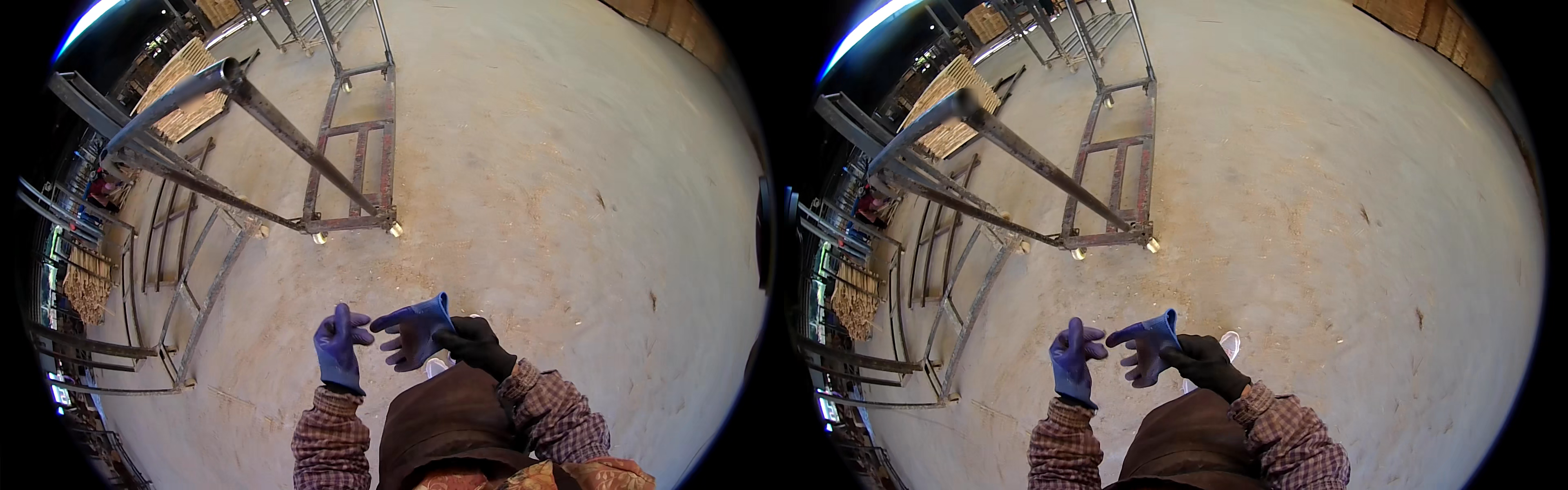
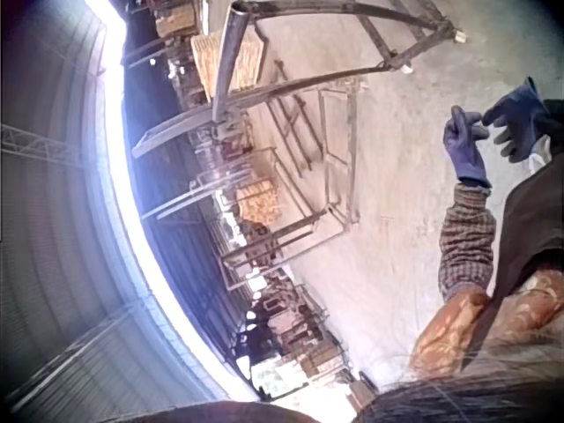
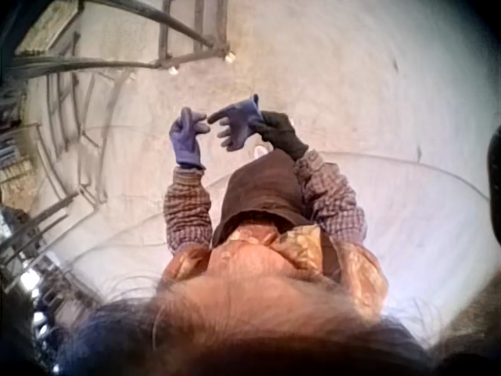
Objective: The person puts on blue gloves and pulls a metal hand truck through a warehouse. They then use a pitchfork to gather and move a pile of wooden sticks on the floor.
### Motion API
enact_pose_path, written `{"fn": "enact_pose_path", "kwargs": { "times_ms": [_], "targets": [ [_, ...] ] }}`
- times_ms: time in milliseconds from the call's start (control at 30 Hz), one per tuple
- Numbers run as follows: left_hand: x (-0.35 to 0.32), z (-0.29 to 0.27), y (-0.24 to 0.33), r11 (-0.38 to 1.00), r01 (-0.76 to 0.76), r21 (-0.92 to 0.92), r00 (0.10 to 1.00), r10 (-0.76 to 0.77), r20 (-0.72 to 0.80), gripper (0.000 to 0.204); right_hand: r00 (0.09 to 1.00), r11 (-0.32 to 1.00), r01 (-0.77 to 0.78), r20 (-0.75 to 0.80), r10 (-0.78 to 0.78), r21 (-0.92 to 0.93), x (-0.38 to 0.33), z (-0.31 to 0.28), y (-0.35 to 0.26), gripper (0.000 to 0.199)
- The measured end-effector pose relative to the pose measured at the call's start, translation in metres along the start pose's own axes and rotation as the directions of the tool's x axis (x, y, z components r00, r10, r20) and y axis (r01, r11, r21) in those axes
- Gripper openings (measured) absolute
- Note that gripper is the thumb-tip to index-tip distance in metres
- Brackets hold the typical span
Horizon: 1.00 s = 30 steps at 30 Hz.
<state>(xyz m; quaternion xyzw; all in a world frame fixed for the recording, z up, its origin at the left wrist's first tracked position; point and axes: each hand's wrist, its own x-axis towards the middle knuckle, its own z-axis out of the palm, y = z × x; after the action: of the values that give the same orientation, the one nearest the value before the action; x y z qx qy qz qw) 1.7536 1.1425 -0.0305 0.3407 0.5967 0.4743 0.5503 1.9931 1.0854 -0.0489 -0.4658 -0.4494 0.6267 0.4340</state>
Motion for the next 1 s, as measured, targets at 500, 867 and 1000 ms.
{"fn": "enact_pose_path", "kwargs": {
  "times_ms": [500,867,1000],
  "targets": [
    [-0.052,0.063,-0.010,0.892,-0.144,0.429,0.917,-0.042,0.397,0.027,0.974,0.663,0.226,0.156,-0.164,-0.714,-0.011,0.008,0.021,0.027],
    [-0.026,0.094,-0.022,0.946,0.325,-0.001,0.836,-0.286,0.469,0.020,0.949,0.960,-0.274,0.174,0.262,0.050,0.010,-0.052,0.004,0.035],
    [-0.018,0.119,-0.004,0.964,0.255,0.070,0.841,-0.257,0.475,0.019,0.917,0.913,-0.383,0.178,0.357,0.143,0.020,-0.070,-0.003,0.033]
  ]
}}
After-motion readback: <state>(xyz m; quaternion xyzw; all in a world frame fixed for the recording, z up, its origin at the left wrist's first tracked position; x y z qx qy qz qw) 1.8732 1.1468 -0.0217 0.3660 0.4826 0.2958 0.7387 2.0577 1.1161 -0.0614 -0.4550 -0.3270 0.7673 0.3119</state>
